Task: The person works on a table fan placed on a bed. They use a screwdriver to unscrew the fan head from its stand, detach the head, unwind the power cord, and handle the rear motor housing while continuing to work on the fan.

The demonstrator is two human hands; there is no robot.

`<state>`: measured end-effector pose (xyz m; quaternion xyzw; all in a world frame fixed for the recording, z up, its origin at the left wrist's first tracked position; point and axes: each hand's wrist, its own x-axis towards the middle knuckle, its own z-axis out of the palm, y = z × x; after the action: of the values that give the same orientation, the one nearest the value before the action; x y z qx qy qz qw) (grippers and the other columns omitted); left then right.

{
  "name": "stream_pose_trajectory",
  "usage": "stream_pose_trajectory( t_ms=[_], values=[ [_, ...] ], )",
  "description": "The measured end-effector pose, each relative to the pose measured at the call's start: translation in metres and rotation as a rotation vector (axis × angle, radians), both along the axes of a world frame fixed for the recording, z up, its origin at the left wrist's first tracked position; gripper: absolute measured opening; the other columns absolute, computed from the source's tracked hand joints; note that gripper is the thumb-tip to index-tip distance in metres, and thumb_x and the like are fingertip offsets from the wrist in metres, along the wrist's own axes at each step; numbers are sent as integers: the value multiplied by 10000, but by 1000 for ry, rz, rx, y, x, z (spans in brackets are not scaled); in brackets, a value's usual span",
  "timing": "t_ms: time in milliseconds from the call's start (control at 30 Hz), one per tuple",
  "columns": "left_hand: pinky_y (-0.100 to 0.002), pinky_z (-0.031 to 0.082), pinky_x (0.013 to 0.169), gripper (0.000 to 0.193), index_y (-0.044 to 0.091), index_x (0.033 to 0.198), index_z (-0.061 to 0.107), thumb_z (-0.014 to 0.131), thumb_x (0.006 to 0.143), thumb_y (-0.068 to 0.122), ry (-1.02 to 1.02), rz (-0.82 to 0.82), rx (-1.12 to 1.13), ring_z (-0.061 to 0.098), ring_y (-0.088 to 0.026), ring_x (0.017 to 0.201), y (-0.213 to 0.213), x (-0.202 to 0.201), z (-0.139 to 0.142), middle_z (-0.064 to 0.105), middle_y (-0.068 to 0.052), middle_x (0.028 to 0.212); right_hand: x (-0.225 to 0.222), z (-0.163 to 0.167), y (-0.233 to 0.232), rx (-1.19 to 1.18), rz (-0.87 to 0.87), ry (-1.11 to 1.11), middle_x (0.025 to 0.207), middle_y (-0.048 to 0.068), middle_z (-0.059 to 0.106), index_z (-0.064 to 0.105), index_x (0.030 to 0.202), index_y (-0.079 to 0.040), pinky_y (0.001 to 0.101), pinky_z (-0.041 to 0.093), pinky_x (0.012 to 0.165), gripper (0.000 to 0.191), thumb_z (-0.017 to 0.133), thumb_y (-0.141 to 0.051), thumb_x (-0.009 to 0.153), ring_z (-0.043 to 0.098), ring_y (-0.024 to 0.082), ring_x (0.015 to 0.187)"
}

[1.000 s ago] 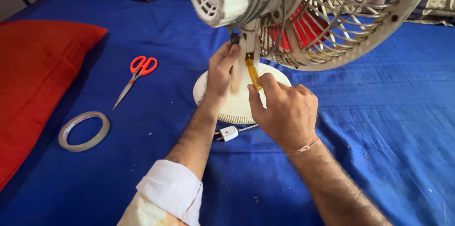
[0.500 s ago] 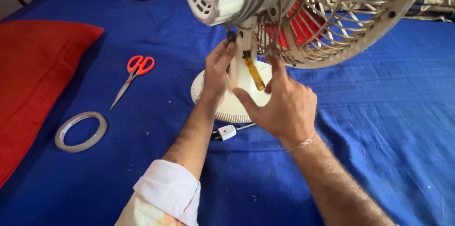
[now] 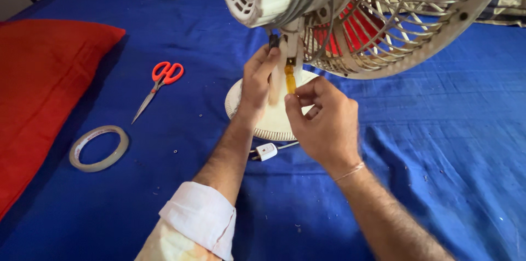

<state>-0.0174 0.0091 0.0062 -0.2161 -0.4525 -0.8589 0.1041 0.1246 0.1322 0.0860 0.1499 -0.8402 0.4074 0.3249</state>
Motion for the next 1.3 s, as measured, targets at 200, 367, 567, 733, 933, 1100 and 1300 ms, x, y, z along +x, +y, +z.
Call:
stream_pose_trajectory(
  t_ms=[200, 367, 567, 733, 933, 1100, 1300],
  values=[
    [-252, 479, 802, 298, 32, 1204, 675, 598, 1068, 286, 47, -66, 49, 617, -82, 915, 0, -2, 2, 690, -9, 1018, 4, 0, 2, 389, -89, 278, 816, 53, 746, 622, 1058, -83, 368, 521, 528, 251, 761, -214, 895, 704, 254, 645],
    [-241, 442, 733, 286, 44, 1171, 677, 595, 1068, 298, 30, -35, 24, 585, -68, 852, 0, -1, 0, 665, 10, 959, 1, -2, 14, 594, -152, 341, 707, 21, 688, 626, 961, -114, 402, 512, 568, 198, 766, -248, 918, 676, 238, 616],
    [-229, 350, 595, 285, 60, 1126, 687, 612, 1069, 329, -34, 26, -37, 493, -45, 723, -2, 4, 4, 599, 47, 847, -6, 1, 14, 553, -282, 101, 594, 15, 666, 668, 828, -156, 379, 516, 546, 342, 771, -452, 964, 675, 239, 548],
    [-212, 439, 712, 287, 63, 1159, 681, 600, 1052, 317, -15, 7, -30, 584, -41, 828, -1, 7, 9, 672, 37, 939, 1, 7, 12, 459, -164, 195, 679, 23, 688, 667, 1019, -65, 373, 517, 521, 446, 810, -416, 784, 688, 228, 564],
    [-225, 453, 725, 284, 43, 1200, 675, 589, 1071, 281, 17, -46, 39, 597, -54, 848, 0, 2, 4, 681, 16, 969, -1, 4, 15, 543, -138, 352, 743, 1, 706, 635, 939, -115, 368, 523, 602, 167, 762, -186, 857, 679, 223, 620],
    [-236, 466, 739, 279, 35, 1191, 668, 593, 1075, 277, 20, -66, 59, 606, -63, 860, 2, -1, 1, 682, 9, 975, -7, -8, 16, 491, -191, 264, 569, -1, 662, 639, 883, -117, 392, 500, 495, 232, 774, -298, 936, 649, 253, 481],
    [-234, 454, 731, 281, 31, 1182, 671, 585, 1079, 279, 0, -37, 10, 594, -61, 856, -1, 4, 5, 670, 11, 959, -6, -10, 10, 461, -248, 71, 560, 20, 639, 646, 722, -153, 400, 524, 523, 388, 725, -402, 1009, 662, 278, 524]
  ],
)
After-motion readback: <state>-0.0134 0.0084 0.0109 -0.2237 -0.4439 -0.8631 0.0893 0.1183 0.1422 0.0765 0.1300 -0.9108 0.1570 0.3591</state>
